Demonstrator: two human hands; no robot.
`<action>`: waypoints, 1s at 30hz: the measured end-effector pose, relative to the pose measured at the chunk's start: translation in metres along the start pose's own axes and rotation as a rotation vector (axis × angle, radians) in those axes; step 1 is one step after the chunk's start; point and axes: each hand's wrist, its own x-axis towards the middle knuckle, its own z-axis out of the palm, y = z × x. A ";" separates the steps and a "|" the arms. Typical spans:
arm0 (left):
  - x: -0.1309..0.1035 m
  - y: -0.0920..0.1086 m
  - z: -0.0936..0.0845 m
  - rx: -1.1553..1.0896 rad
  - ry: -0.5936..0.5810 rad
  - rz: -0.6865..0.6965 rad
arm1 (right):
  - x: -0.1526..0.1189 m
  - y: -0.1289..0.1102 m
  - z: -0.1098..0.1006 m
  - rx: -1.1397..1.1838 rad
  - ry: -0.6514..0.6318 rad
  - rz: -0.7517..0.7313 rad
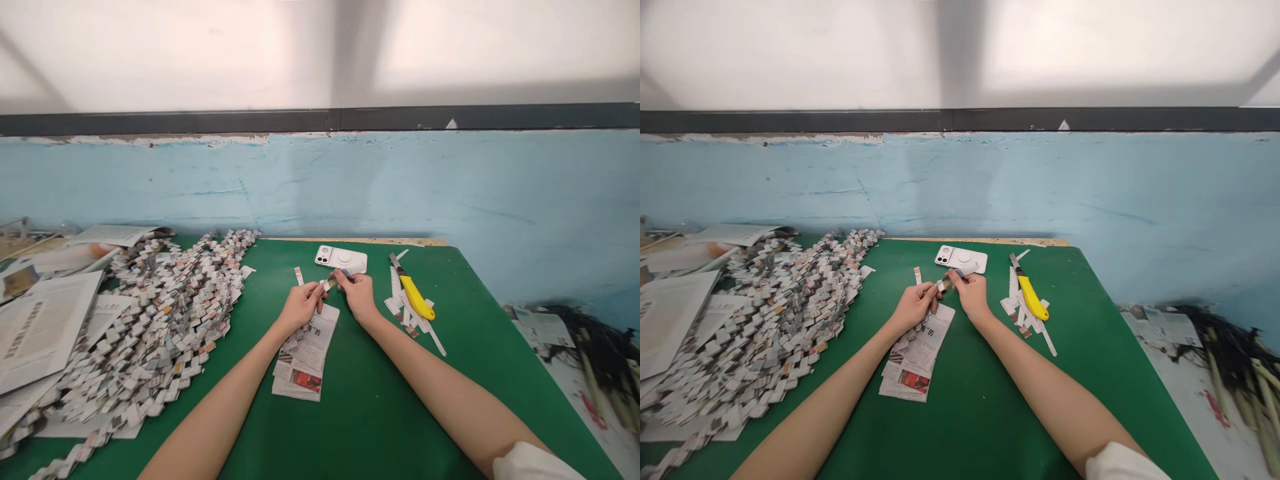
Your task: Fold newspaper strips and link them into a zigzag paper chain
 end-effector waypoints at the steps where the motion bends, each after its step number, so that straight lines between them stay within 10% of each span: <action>1: 0.000 -0.002 0.000 -0.025 0.016 -0.011 | 0.004 0.003 -0.002 0.072 0.103 0.009; 6: 0.004 -0.010 -0.004 -0.219 0.161 -0.023 | 0.014 0.010 -0.007 0.234 0.119 0.033; 20: 0.000 0.000 -0.003 -0.013 -0.074 0.038 | -0.007 -0.010 0.002 -0.075 -0.269 0.010; 30: -0.002 0.004 0.000 0.019 -0.052 0.002 | 0.003 0.002 -0.004 0.120 0.061 0.003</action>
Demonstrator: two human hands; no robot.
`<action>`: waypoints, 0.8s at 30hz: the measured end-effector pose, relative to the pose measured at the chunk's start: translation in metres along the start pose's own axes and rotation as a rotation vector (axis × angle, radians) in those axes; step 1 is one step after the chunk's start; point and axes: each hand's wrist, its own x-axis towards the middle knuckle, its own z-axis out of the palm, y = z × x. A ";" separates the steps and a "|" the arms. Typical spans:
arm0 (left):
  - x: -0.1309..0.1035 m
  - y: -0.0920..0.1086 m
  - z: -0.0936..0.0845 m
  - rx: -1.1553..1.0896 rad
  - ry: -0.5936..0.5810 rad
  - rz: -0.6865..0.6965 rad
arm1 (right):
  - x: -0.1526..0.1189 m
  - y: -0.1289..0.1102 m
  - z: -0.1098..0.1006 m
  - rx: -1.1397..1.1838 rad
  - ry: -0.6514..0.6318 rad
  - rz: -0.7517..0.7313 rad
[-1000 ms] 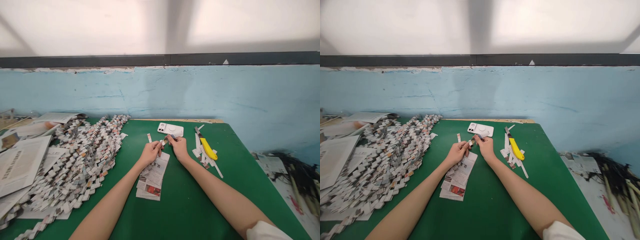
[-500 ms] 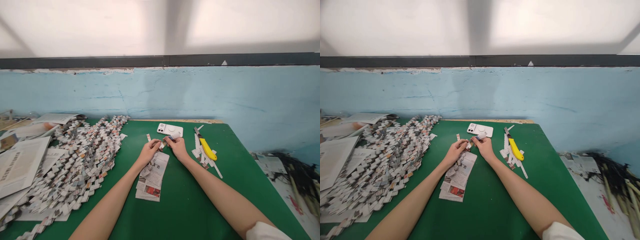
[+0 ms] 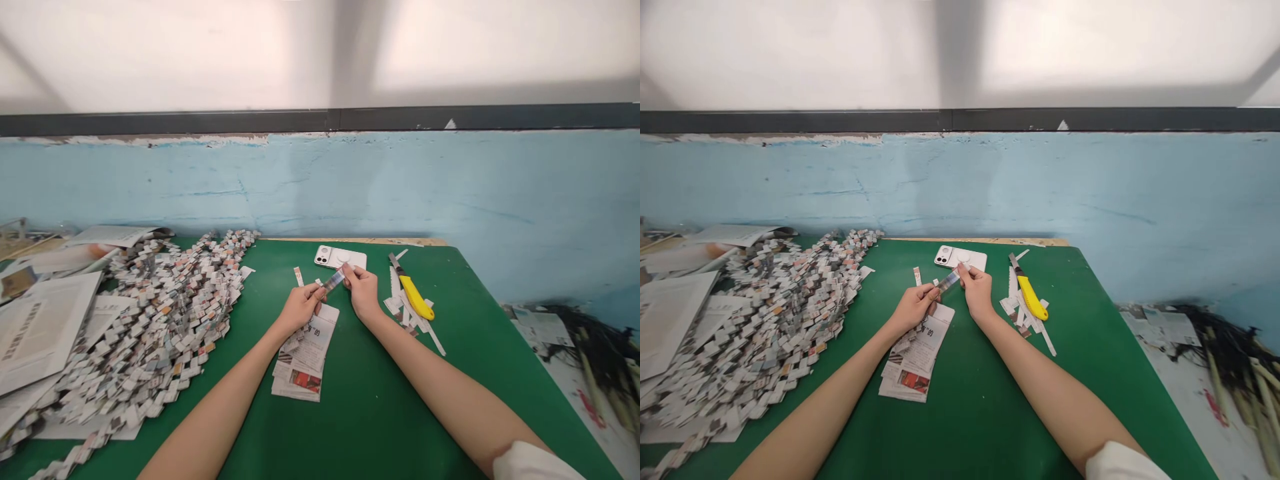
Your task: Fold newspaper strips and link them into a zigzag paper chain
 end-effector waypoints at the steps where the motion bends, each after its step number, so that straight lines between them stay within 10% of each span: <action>1: 0.000 0.000 0.000 0.003 0.001 -0.001 | 0.001 0.002 0.000 0.022 0.025 0.005; 15: 0.004 -0.004 -0.002 -0.224 0.082 -0.087 | 0.002 0.004 -0.001 0.006 0.087 0.012; 24: 0.006 0.000 -0.007 -0.472 0.144 -0.083 | -0.005 -0.006 -0.001 0.117 -0.270 -0.073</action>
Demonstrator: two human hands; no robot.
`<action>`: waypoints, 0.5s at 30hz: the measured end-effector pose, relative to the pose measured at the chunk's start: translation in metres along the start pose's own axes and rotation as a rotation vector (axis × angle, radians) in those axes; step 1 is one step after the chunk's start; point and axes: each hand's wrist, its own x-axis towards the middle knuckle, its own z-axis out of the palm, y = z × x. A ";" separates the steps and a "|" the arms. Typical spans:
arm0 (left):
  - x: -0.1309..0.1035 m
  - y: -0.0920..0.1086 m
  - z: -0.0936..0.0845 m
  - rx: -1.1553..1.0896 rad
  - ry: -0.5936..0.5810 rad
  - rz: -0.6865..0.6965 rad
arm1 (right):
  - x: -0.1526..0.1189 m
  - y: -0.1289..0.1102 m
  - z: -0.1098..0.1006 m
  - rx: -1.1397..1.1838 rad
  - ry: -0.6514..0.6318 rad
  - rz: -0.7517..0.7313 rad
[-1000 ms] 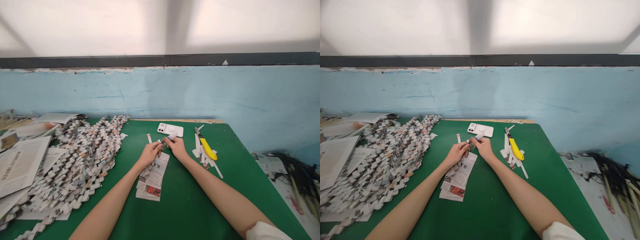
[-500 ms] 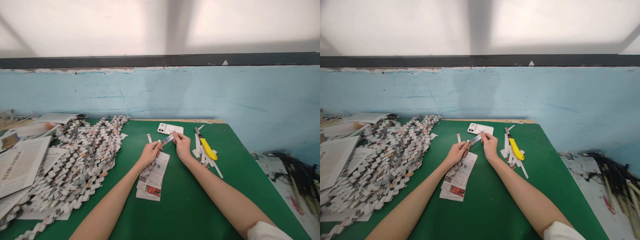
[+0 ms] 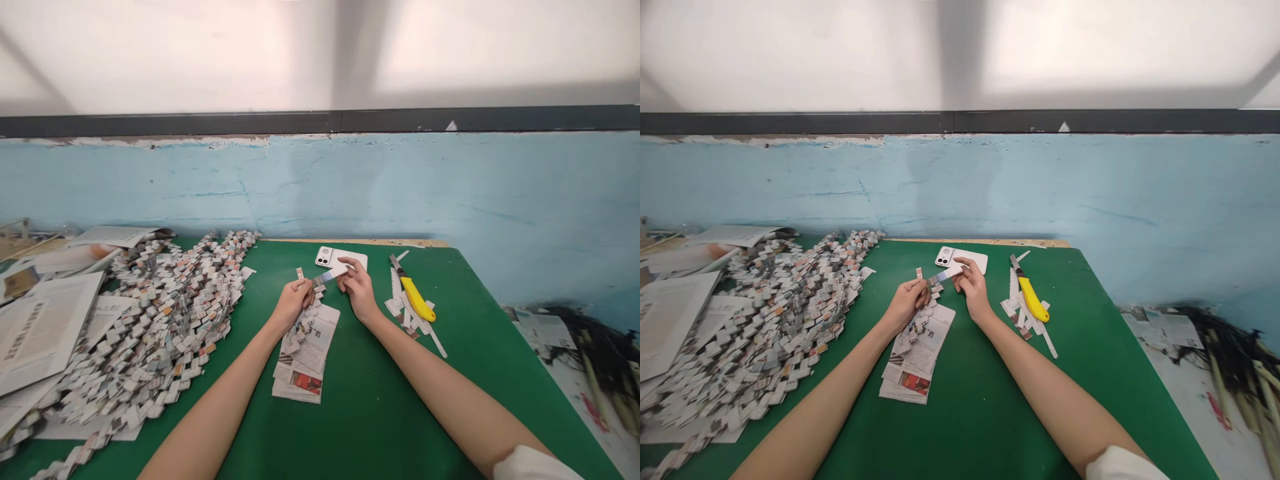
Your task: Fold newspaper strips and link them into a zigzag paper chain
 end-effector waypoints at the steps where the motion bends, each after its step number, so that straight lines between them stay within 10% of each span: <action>1: 0.000 0.001 0.000 -0.007 0.000 0.002 | 0.000 -0.001 0.000 -0.035 -0.008 -0.016; 15: 0.003 -0.008 -0.003 0.002 -0.004 -0.035 | 0.002 -0.001 0.004 -0.056 -0.026 0.051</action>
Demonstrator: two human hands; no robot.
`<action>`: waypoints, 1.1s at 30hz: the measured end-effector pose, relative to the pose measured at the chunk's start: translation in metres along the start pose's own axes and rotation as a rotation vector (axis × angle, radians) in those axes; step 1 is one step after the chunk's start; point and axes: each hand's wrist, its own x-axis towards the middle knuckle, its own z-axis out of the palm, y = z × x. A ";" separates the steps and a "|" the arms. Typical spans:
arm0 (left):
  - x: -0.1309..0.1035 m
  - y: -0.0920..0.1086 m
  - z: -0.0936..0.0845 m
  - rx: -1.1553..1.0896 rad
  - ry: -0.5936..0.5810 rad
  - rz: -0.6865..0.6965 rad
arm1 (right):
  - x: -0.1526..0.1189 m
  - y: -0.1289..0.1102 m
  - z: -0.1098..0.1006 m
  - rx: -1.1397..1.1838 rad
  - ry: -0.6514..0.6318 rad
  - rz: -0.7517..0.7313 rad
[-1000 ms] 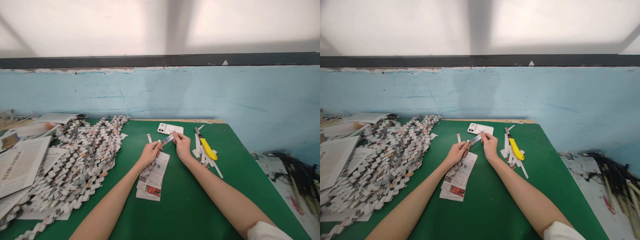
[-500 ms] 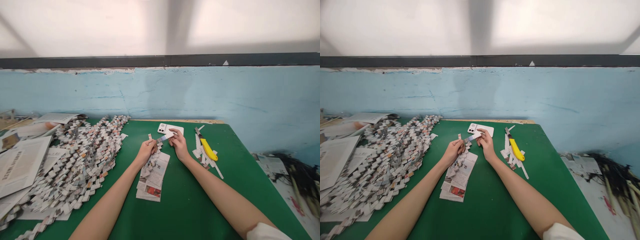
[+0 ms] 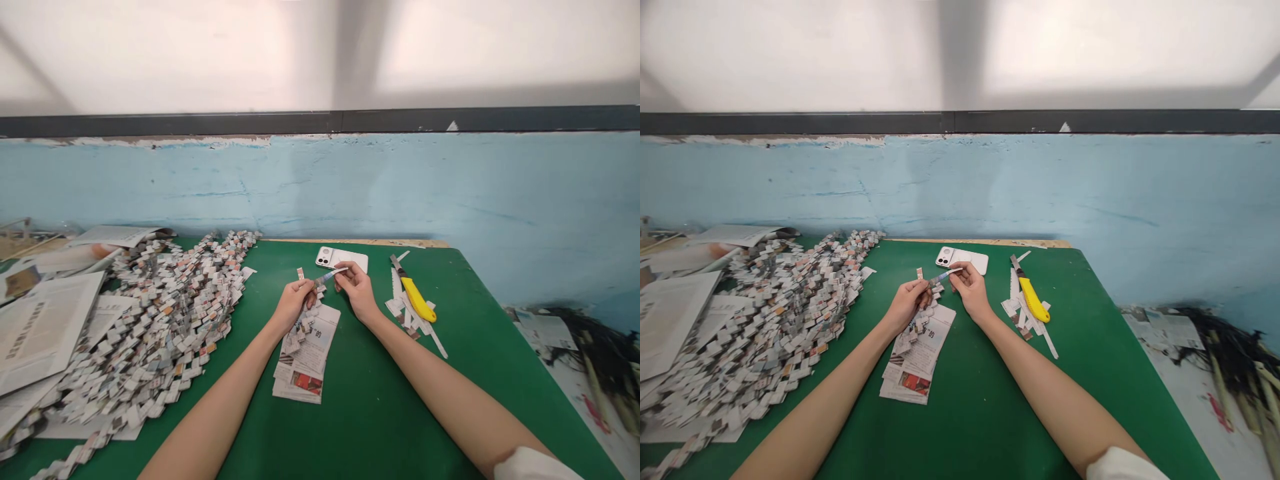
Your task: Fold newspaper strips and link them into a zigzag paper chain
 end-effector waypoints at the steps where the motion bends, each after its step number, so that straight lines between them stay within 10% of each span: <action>1: 0.000 0.001 0.000 -0.001 0.000 0.003 | 0.000 0.000 0.000 0.003 0.005 -0.001; 33: -0.004 0.004 0.006 0.010 0.096 0.079 | 0.002 0.001 0.001 -0.009 -0.009 0.129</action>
